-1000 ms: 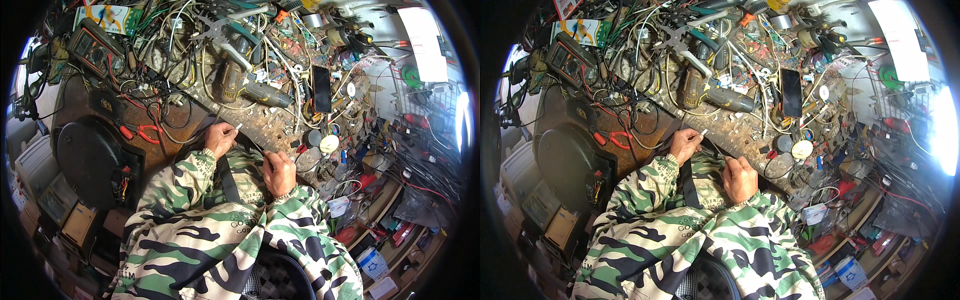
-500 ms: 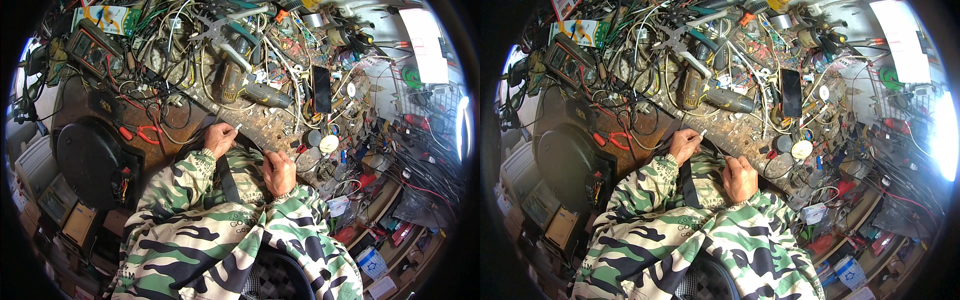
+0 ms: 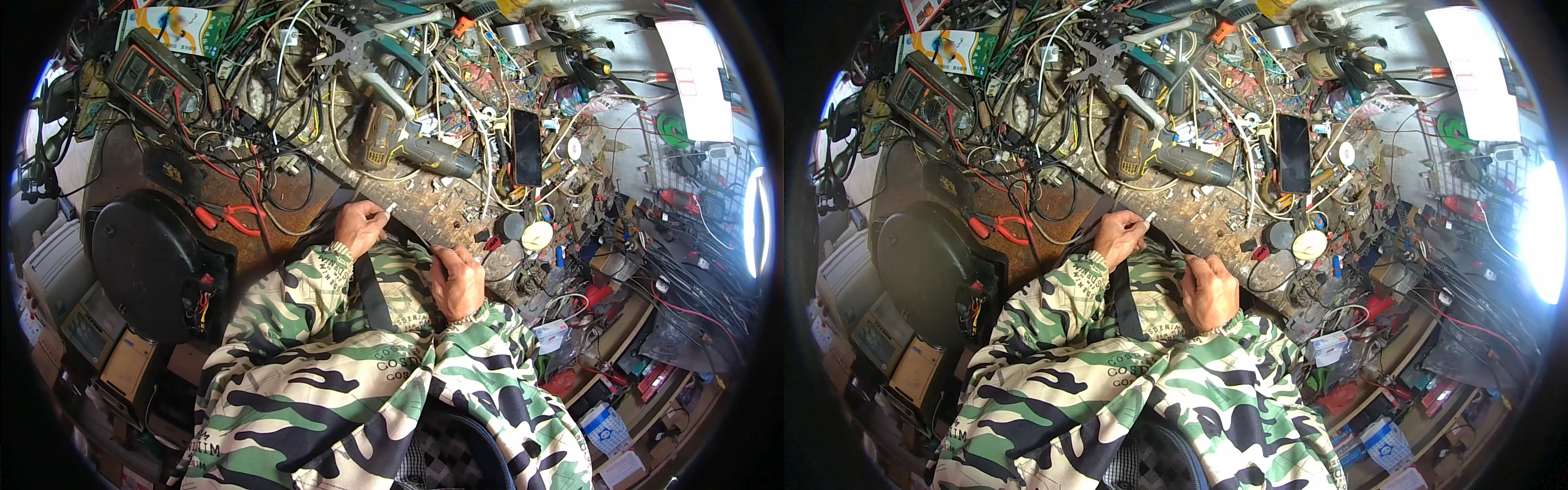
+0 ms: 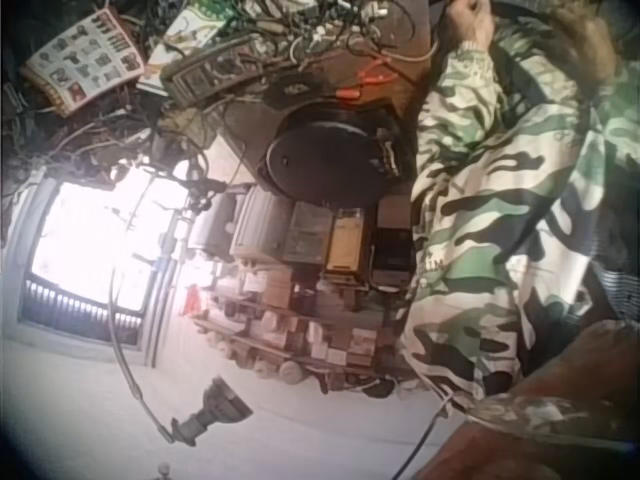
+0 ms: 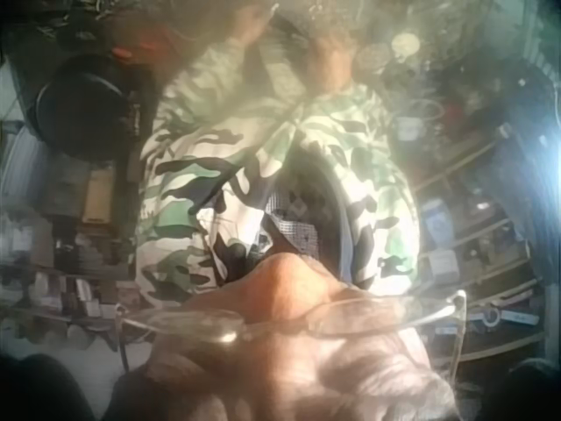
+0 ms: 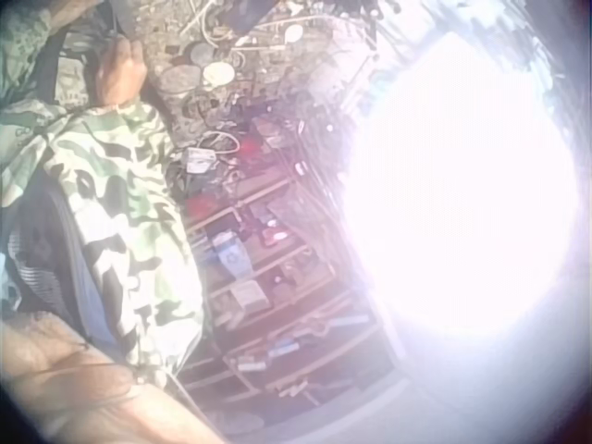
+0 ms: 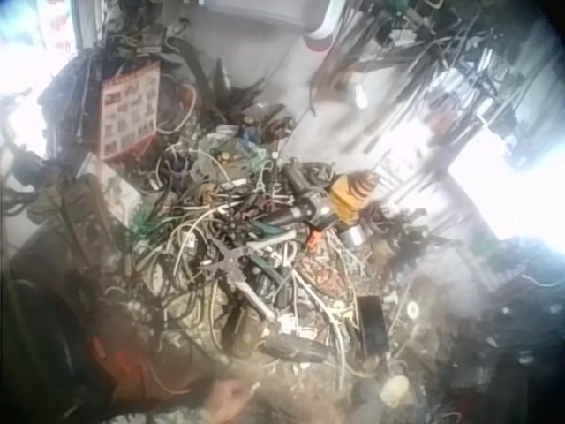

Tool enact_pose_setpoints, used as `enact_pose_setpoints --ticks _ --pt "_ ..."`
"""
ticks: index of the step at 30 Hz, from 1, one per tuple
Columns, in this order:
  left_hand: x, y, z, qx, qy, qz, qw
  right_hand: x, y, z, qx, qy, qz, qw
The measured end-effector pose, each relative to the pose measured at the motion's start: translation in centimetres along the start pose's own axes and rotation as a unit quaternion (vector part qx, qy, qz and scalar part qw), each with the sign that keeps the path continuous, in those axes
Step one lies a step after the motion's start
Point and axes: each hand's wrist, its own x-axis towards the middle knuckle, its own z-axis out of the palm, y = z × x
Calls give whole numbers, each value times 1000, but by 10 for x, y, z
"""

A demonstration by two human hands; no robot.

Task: The person works on a black circular electronic device, using pliers and a screwdriver to strip, twist, and connect wires. They repeatedly adjust wire ends and insert them into connectors on the device.

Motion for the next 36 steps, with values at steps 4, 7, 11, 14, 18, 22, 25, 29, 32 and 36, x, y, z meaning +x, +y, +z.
enact_pose_setpoints --ticks 4,7,11,14,18,22,25,29,32,36 --pt "0 1 -1 10 5 2 1000 0 -1 1 -27 -3 -13 1000" --pt "0 2 0 14 -1 -1 1000 1 -7 -1 -74 -16 -24 997" --pt "-4 9 -1 17 -8 -6 1000 4 -9 -4 -107 -34 -53 992" --pt "-2 7 -7 -36 -50 -38 997 8 -11 -7 -146 -63 -76 984" --pt "-1 11 -23 -173 -113 -107 972 15 -9 -8 -171 -93 -103 975" --pt "-1 11 -23 -146 -124 -93 977 15 -8 -10 -174 -100 -106 974" --pt "-1 9 -22 -122 -127 -71 982 15 -8 -10 -175 -99 -108 974" --pt "-1 10 -18 -113 -114 -73 984 14 -11 -10 -180 -90 -97 975" --pt "-2 11 -18 -114 -106 -66 986 13 -10 -8 -180 -89 -106 974" --pt "-3 13 -16 -110 -93 -60 988 12 -8 -7 -173 -78 -111 975"
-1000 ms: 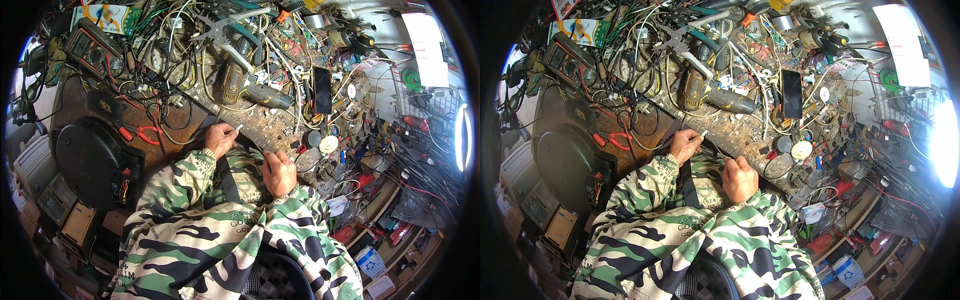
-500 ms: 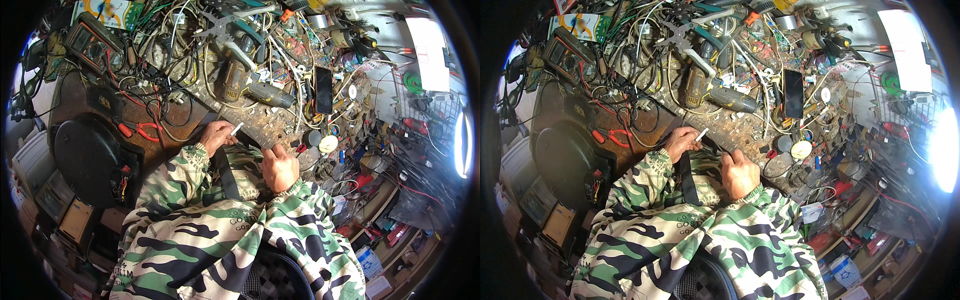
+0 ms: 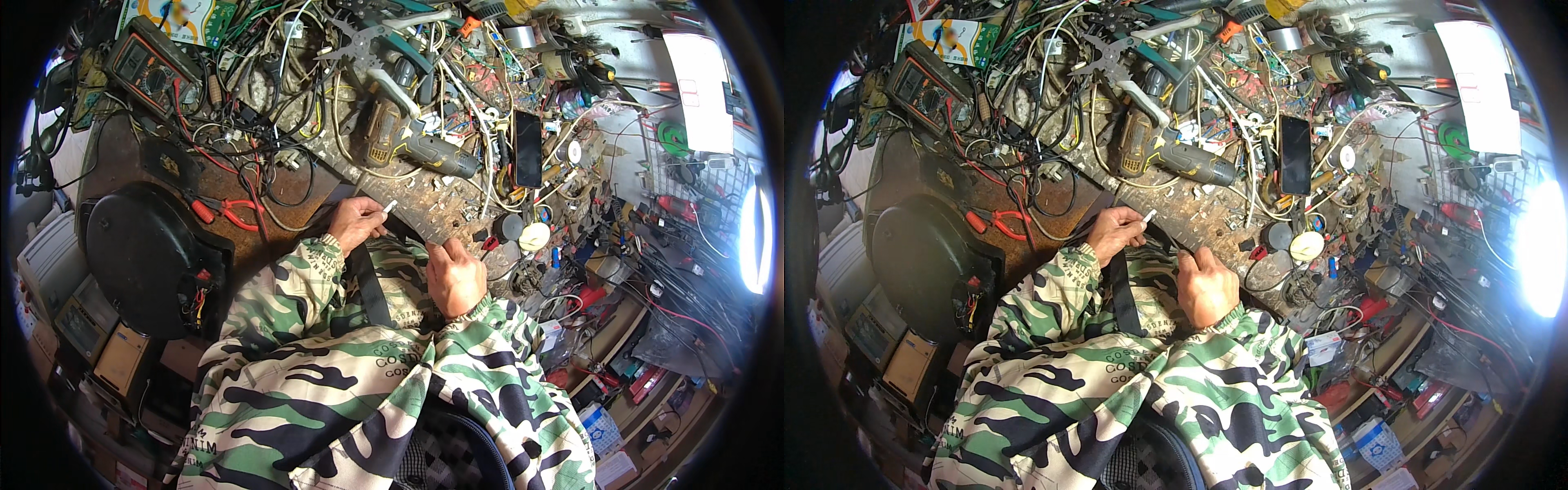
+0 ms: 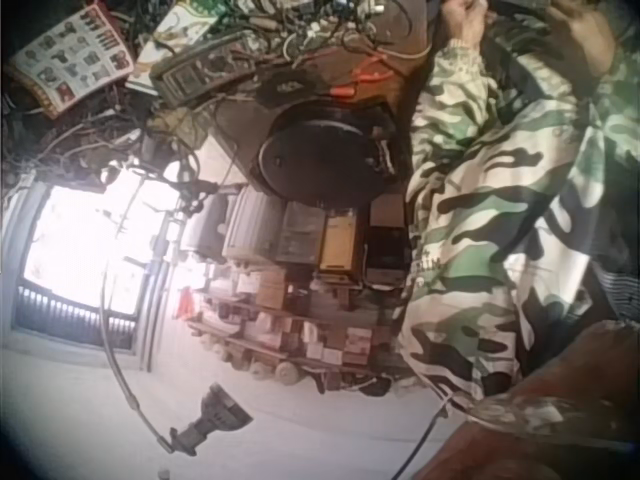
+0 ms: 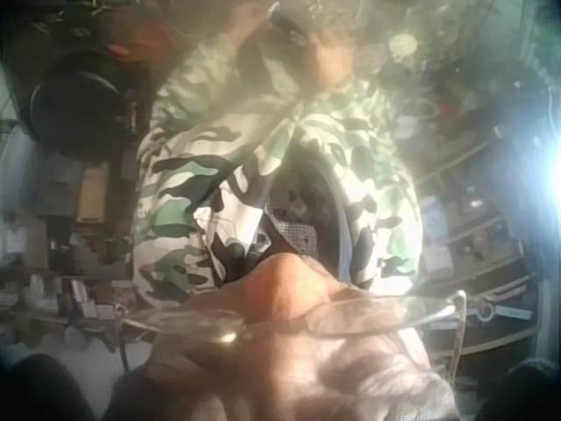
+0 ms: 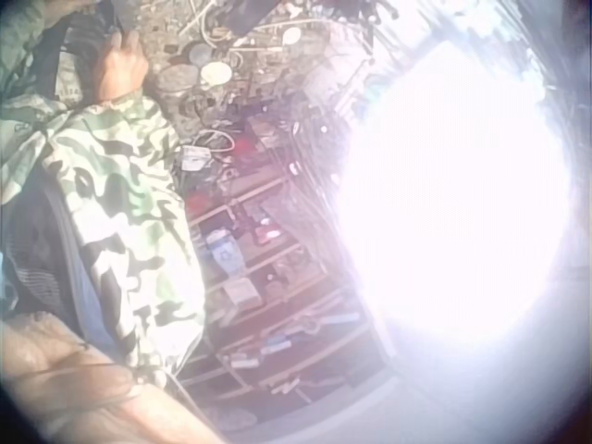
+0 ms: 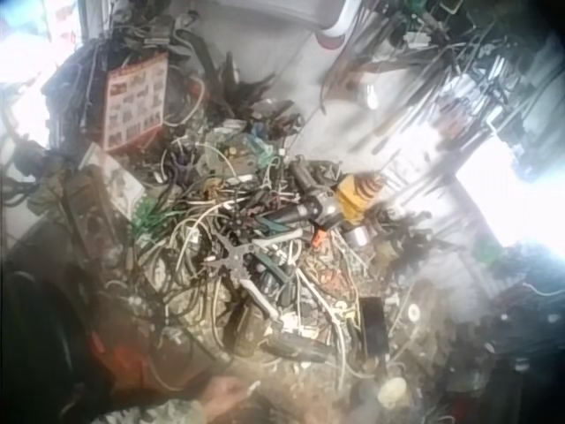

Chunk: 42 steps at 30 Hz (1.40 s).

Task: The person works on a black circular electronic device, using pliers and a screwdriver to strip, twist, and connect wires. They repeatedly adjust wire ends and insert them into connectors on the device.

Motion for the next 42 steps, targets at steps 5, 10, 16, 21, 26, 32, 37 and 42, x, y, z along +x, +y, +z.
enact_pose_setpoints --ticks 5,10,16,21,26,32,37,42 --pt "1 -1 2 9 11 -1 1000 -1 0 1 8 3 5 1000" --pt "1 0 3 14 17 2 1000 -1 -1 1 11 8 9 1000" --pt "3 -2 4 15 14 0 1000 1 -13 0 -3 -19 65 998" --pt "2 -2 3 25 29 5 999 7 -18 2 4 -43 65 997" --pt "5 -4 3 31 18 3 999 11 -27 -1 -37 -58 41 997" --pt "8 -7 0 35 8 12 999 20 -39 -2 -152 -20 -100 983" --pt "9 -7 -3 42 8 16 999 24 -42 -1 -140 -48 -78 986" --pt "10 -7 -1 39 1 17 999 23 -46 -1 -164 -95 -26 982"
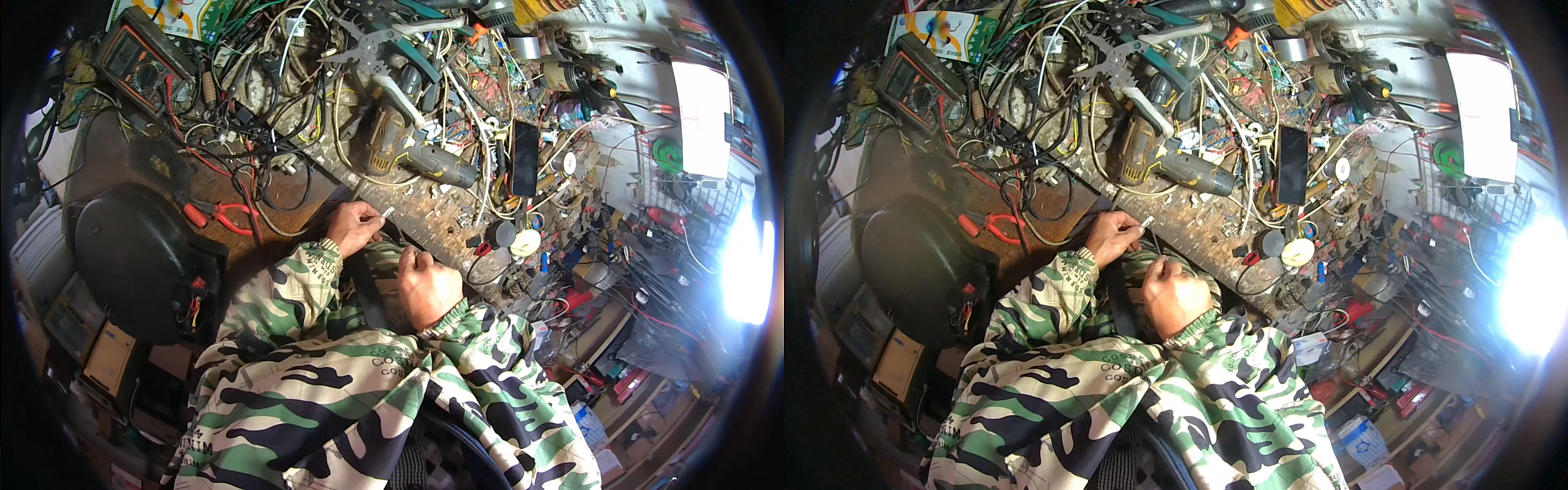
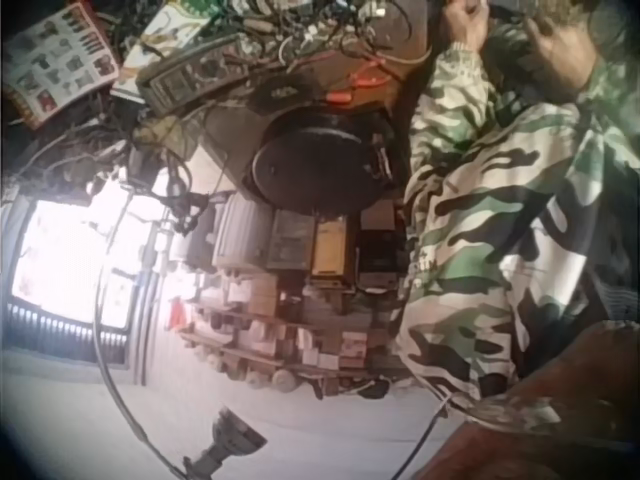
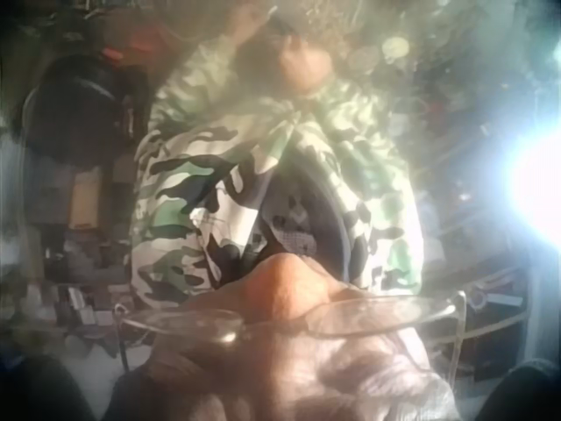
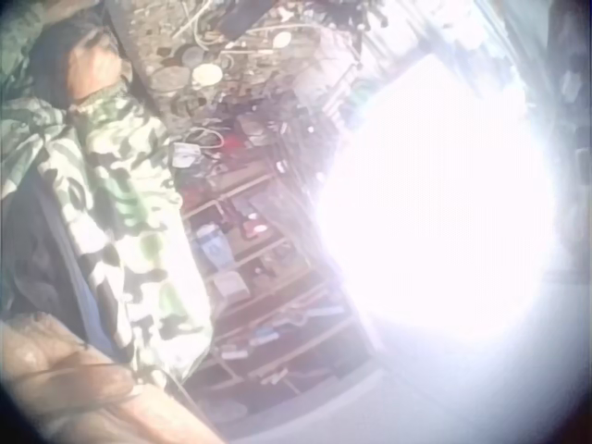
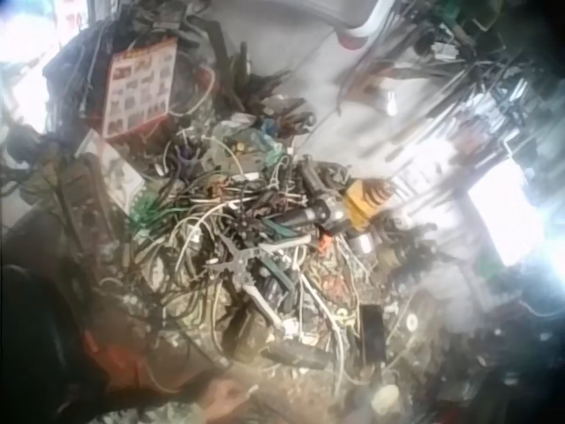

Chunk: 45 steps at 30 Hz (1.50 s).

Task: The person works on a black circular electronic device, using pliers and a screwdriver to strip, twist, and connect wires. They repeatedly adjust wire ends and insert them into connectors on the device.

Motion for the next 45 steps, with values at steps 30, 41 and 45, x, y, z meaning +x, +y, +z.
enact_pose_setpoints --ticks 30,41,45 --pt "-6 -12 7 -11 50 29 998 12 -1 -5 176 0 155 972" --pt "4 -9 1 89 66 75 991 14 29 2 103 -38 14 994" --pt "-1 -5 7 87 44 79 992 3 26 -1 32 -12 -47 998"
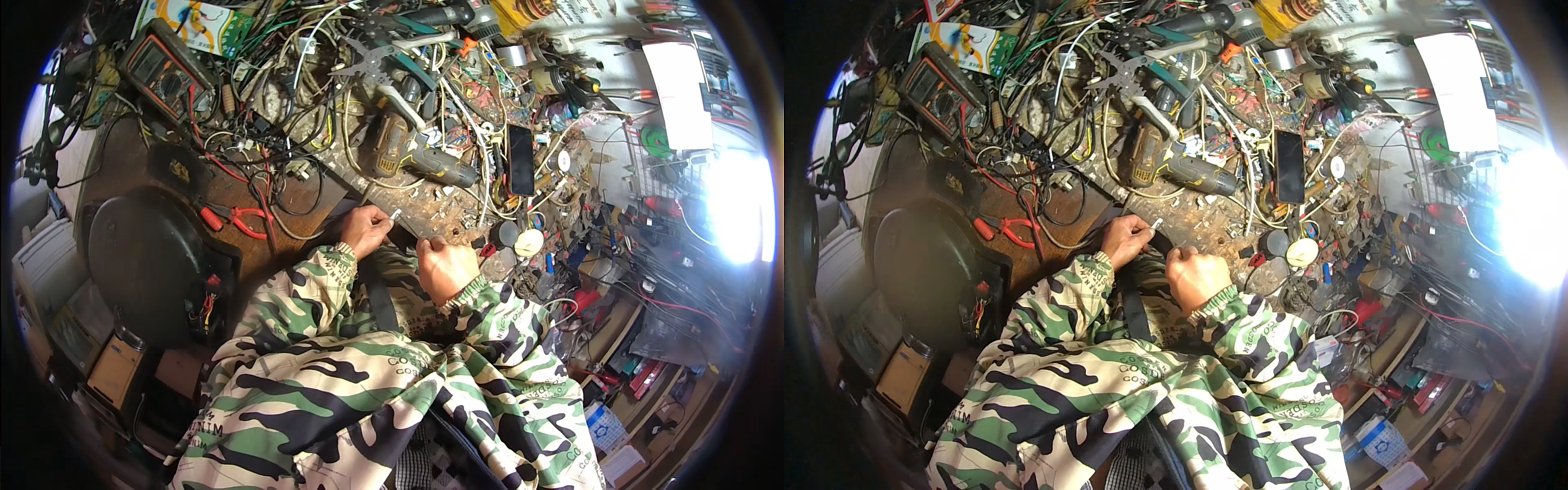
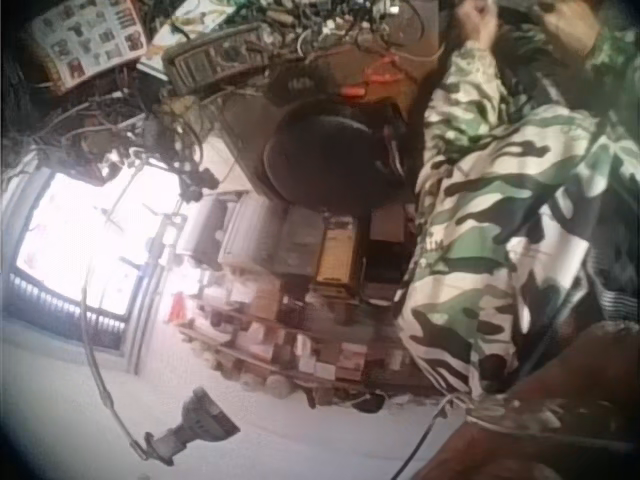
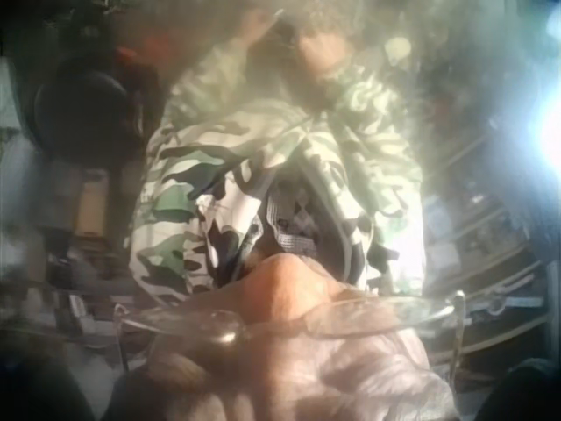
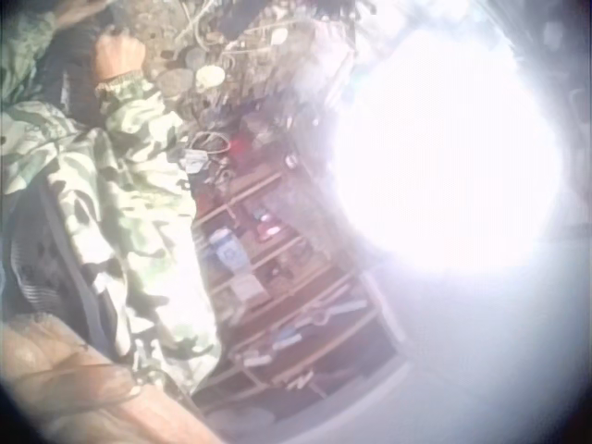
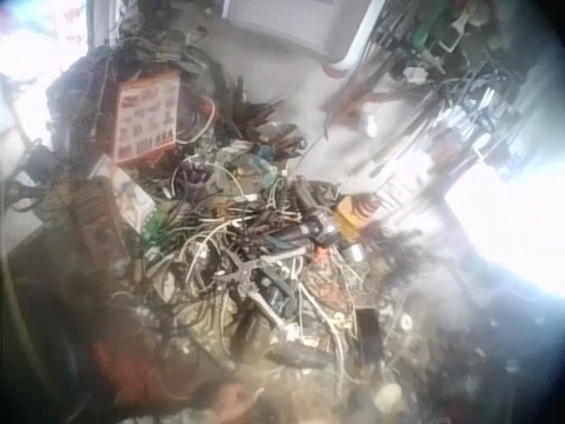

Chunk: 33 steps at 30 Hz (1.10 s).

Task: The person works on a black circular electronic device, using pliers and a screwdriver to strip, twist, and connect wires. They repeatedly adjust wire ends and insert them into connectors on the device.

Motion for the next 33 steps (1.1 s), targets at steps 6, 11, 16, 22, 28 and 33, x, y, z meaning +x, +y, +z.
enact_pose_setpoints --ticks 6,11,16,22,28,33 --pt "-7 -1 -4 -39 31 23 998 4 -2 -9 90 20 81 993" --pt "-37 33 -30 10 100 47 994 -2 6 -29 345 73 119 928" --pt "-91 68 -66 29 193 66 978 -4 -6 -37 489 2 104 866" --pt "-164 56 -104 20 323 126 938 -1 -63 -62 189 156 -222 944" --pt "-242 62 -124 -125 373 138 909 -2 -95 -65 480 99 -127 862" --pt "-293 37 -137 -102 390 134 905 32 -142 -49 798 -88 -110 586"
